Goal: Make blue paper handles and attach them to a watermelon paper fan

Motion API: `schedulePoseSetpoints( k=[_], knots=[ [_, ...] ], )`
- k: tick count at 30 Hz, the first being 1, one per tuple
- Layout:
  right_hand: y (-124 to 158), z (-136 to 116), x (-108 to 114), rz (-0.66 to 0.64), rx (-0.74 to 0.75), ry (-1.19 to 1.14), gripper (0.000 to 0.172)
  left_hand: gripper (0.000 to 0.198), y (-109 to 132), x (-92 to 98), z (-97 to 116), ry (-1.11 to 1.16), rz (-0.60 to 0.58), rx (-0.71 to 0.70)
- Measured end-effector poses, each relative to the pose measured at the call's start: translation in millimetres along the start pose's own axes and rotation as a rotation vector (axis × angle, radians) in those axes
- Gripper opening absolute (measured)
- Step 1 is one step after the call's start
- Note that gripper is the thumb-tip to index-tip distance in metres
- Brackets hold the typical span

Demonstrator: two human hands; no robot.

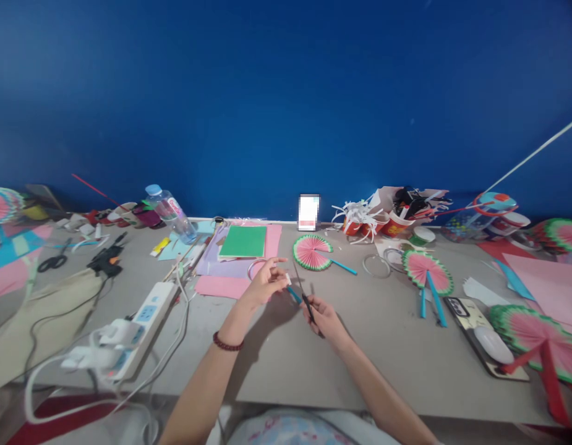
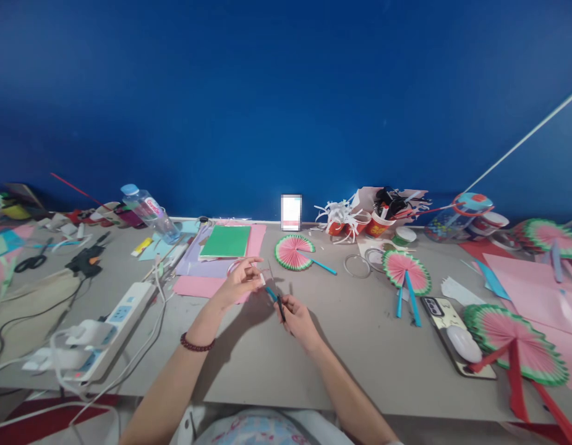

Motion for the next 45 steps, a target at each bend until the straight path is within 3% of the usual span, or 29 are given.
schedulePoseSetpoints(
  k=[4, 10, 16, 20, 25, 28, 32, 38, 45],
  knots=[
    [1, -1, 0, 0.010, 0.018, 0.019, 0.041, 0.046, -6, -3.7, -16, -0.072, 0.045, -0.086],
    [4, -5, 0, 0.026, 0.037, -0.024, 0.039, 0.056, -19, -18.7, -44, -0.203, 0.054, -0.130],
    [3, -19, 12, 0.117, 0.102, -0.062, 0.044, 0.055, -21, -20.1, -52, -0.292, 0.137, -0.148],
    [3, -36, 39, 0.161, 0.155, 0.275, 0.034, 0.052, -24, -18.4, -54, -0.247, 0.110, -0.145],
    [15, -58, 73, 0.212, 0.305, 1.110, 0.022, 0.048, -26, -13.5, -54, -0.223, 0.149, -0.147],
    [22, -62, 81, 0.148, 0.379, 1.432, 0.020, 0.048, -26, -12.9, -53, -0.230, 0.151, -0.155],
    [24, -67, 81, 0.017, 0.459, 1.568, 0.014, 0.049, -26, -13.1, -52, -0.240, 0.144, -0.158],
    [14, -72, 76, -0.105, 0.476, 1.611, 0.016, 0.049, -26, -12.5, -53, -0.213, 0.124, -0.163],
    [0, -63, 75, -0.230, 0.389, 1.452, 0.018, 0.052, -28, -10.0, -55, -0.185, 0.095, -0.155]
  ],
)
Point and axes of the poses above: each hand's wrist, its own y-axis away from the middle knuckle, its own x-axis out of the back of the hand, z = x × y, the point moved 5 cm from there along -y, towards the middle knuckle, and after that the axes turned 14 degrees about x, right-handed, at the moved point
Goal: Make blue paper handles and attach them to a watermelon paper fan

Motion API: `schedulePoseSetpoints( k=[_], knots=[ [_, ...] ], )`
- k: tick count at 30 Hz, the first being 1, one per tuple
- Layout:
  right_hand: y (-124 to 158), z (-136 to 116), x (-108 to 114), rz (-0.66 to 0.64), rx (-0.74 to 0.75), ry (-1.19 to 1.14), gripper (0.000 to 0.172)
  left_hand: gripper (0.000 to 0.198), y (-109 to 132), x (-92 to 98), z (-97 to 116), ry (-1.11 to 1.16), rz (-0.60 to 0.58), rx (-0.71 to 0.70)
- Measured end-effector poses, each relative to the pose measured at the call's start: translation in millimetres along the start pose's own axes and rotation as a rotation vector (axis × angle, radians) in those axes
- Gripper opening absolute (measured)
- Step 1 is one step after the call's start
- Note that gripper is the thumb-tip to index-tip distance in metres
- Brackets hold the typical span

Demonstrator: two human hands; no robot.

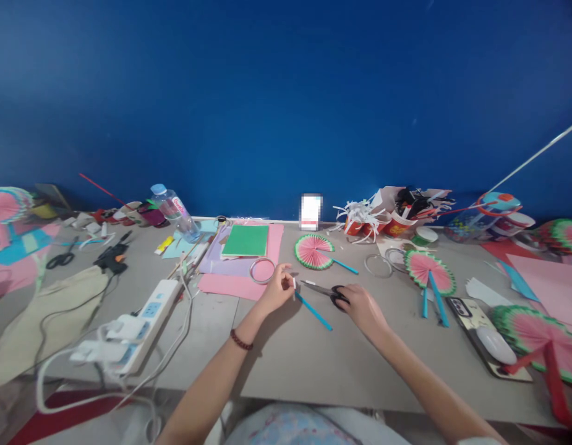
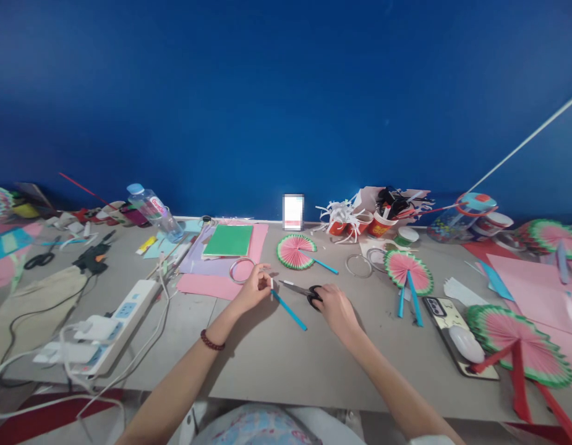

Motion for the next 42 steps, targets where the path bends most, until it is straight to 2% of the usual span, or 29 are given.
schedulePoseSetpoints(
  k=[7, 11, 17, 20, 23, 27, 31, 34, 38, 40, 42],
  knots=[
    [-7, 10, -3, -0.009, -0.066, -0.152, 0.009, 0.064, 5, 1.3, 15, -0.077, 0.001, -0.086],
    [-10, 10, -4, -0.010, -0.090, -0.251, 0.008, 0.068, 5, 2.8, 16, -0.116, -0.028, -0.113],
    [-11, -26, 7, 0.057, -0.055, -0.178, 0.014, 0.077, 7, 3.5, 9, -0.215, -0.032, -0.113],
    [-15, -50, -1, 0.049, 0.026, -0.190, 0.013, 0.077, 9, 3.9, 10, -0.196, -0.013, -0.114],
    [-22, -65, -15, 0.034, 0.069, -0.194, 0.010, 0.077, 9, 3.9, 14, -0.134, -0.052, -0.084],
    [-28, -68, -24, 0.032, 0.049, -0.143, 0.007, 0.075, 9, 6.2, 18, -0.093, -0.098, -0.058],
    [-28, -64, -26, 0.036, 0.024, -0.143, 0.010, 0.074, 10, 7.6, 22, -0.088, -0.123, -0.073],
    [-28, -63, -25, 0.067, 0.051, -0.177, 0.010, 0.074, 11, 6.6, 27, -0.052, -0.096, -0.083],
    [-29, -61, -16, 0.202, 0.081, -0.366, 0.006, 0.073, 15, 8.8, 43, 0.062, 0.064, -0.208],
    [-30, -56, -13, 0.250, 0.010, -0.575, 0.004, 0.075, 17, 10.8, 47, 0.125, 0.134, -0.236],
    [-30, -53, -13, 0.264, -0.113, -0.830, 0.010, 0.072, 18, 12.2, 49, 0.168, 0.166, -0.226]
  ],
)
Point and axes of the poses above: each hand's wrist, its own y-axis away from the middle knuckle, its own x-axis out of the back of the hand, z = x × y, the point moved 5 cm from there along -y, towards the middle knuckle, and after that the axes turned 14 degrees about x, right-handed, at the moved point
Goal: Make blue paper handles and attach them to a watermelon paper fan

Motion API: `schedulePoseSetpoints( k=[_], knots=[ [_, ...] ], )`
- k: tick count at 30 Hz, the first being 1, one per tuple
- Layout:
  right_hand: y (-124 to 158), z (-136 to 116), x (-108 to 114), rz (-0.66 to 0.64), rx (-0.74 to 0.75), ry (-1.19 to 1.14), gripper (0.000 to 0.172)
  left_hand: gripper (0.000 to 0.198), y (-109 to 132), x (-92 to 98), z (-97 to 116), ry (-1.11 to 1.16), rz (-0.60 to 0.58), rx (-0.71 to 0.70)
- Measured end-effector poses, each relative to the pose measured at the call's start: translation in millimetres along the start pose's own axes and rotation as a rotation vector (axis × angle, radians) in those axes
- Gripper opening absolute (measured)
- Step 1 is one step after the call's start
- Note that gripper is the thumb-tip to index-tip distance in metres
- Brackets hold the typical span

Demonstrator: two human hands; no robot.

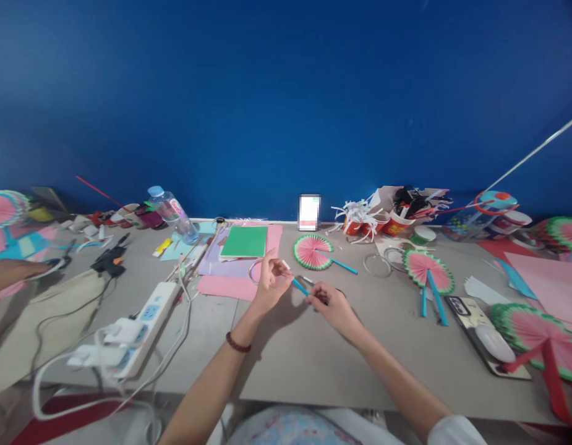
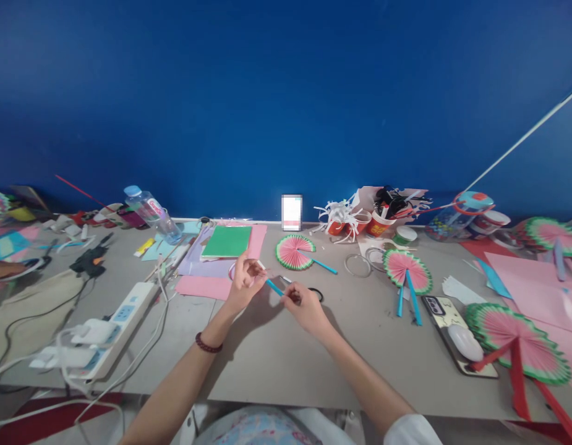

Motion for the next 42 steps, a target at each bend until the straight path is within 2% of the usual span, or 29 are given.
schedulePoseSetpoints(
  k=[4, 6, 8, 12, 22, 29, 32, 38, 42],
  knots=[
    [0, 2, -3, 0.115, -0.205, -0.413, 0.028, 0.056, 2, 2.7, 3, 0.055, 0.038, 0.028],
    [0, 3, -7, 0.161, -0.247, -0.533, 0.040, 0.054, 4, 2.5, 4, 0.083, 0.050, 0.036],
    [1, 5, -11, 0.206, -0.272, -0.586, 0.045, 0.057, 4, 0.7, 4, 0.101, 0.057, 0.044],
    [3, 11, -20, 0.268, -0.282, -0.587, 0.043, 0.064, 4, -3.7, 0, 0.118, 0.071, 0.085],
    [7, 12, -30, 0.241, -0.270, -0.536, 0.044, 0.069, 1, -2.4, -7, 0.090, 0.098, 0.114],
    [11, 24, -38, 0.129, -0.346, -0.555, 0.045, 0.069, -5, 16.3, -3, 0.168, 0.244, 0.079],
    [11, 22, -36, 0.107, -0.348, -0.564, 0.042, 0.071, -6, 21.0, -2, 0.210, 0.271, 0.096],
    [11, 15, -36, 0.020, -0.372, -0.623, 0.039, 0.064, -5, 15.8, -4, 0.154, 0.190, 0.111],
    [7, 14, -33, 0.072, -0.259, -0.683, 0.039, 0.063, 0, 1.2, -6, 0.078, 0.027, 0.150]
  ],
)
Point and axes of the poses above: each hand's wrist, its own y-axis away from the middle knuckle, its own x-axis out of the back of the hand, z = x × y, the point moved 5 cm from there along -y, towards the middle knuckle, and after that the axes turned 14 degrees about x, right-handed, at the moved point
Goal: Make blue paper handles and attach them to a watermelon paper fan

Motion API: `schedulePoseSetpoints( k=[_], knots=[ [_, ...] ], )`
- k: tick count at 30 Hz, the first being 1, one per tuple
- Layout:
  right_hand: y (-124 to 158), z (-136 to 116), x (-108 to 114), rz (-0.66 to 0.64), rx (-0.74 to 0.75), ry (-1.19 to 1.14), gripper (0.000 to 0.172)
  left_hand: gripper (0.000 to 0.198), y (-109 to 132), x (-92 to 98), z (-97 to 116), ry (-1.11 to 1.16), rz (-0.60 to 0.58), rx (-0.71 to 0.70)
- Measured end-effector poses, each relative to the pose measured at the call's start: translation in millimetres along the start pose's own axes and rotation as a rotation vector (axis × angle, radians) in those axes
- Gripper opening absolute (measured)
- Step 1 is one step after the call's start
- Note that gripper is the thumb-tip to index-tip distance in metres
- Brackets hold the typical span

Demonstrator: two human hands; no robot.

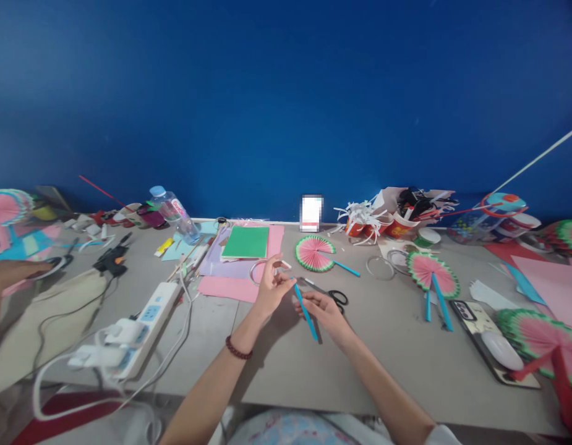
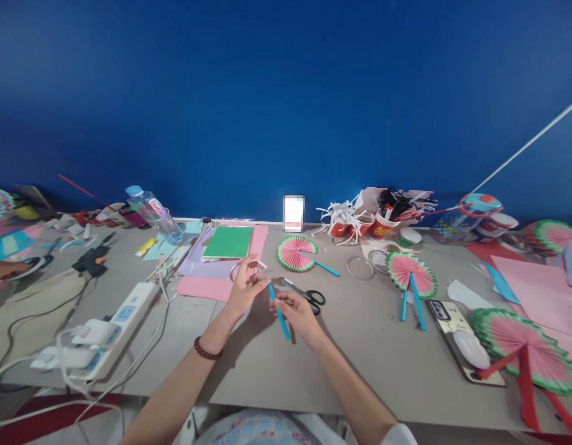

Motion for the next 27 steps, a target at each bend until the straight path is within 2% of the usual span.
schedulePoseSetpoints(
  k=[2, 5, 7, 12, 16, 20, 23, 27],
  knots=[
    [-2, -2, 3, 0.039, 0.067, 0.006, 0.037, 0.064, 4, -9.1, -1, -0.010, -0.083, 0.032],
    [-2, -2, 7, 0.089, 0.086, 0.048, 0.034, 0.068, 9, -18.9, -1, 0.002, -0.145, 0.060],
    [-2, -2, 8, 0.104, 0.084, 0.061, 0.034, 0.066, 10, -20.2, 0, 0.020, -0.134, 0.062],
    [-2, -6, 13, 0.204, 0.117, 0.034, 0.032, 0.046, 6, -9.9, 1, 0.061, -0.008, 0.091],
    [-2, -11, 17, 0.276, 0.195, 0.003, 0.033, 0.037, 7, -13.7, -6, 0.064, -0.073, 0.145],
    [-1, -10, 19, 0.253, 0.182, 0.126, 0.030, 0.036, 12, -21.5, -9, 0.023, -0.129, 0.144],
    [1, -7, 18, 0.209, 0.139, 0.170, 0.038, 0.036, 13, -22.9, -9, -0.001, -0.120, 0.127],
    [1, -8, 15, 0.195, 0.155, 0.195, 0.038, 0.036, 13, -22.6, -7, -0.057, -0.107, 0.113]
  ],
)
Point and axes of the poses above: each hand's wrist, its own y-axis away from the middle knuckle, its own x-axis out of the back of the hand, z = x × y, the point moved 5 cm from there along -y, towards the middle knuckle, and after that the axes turned 14 degrees about x, right-handed, at the moved point
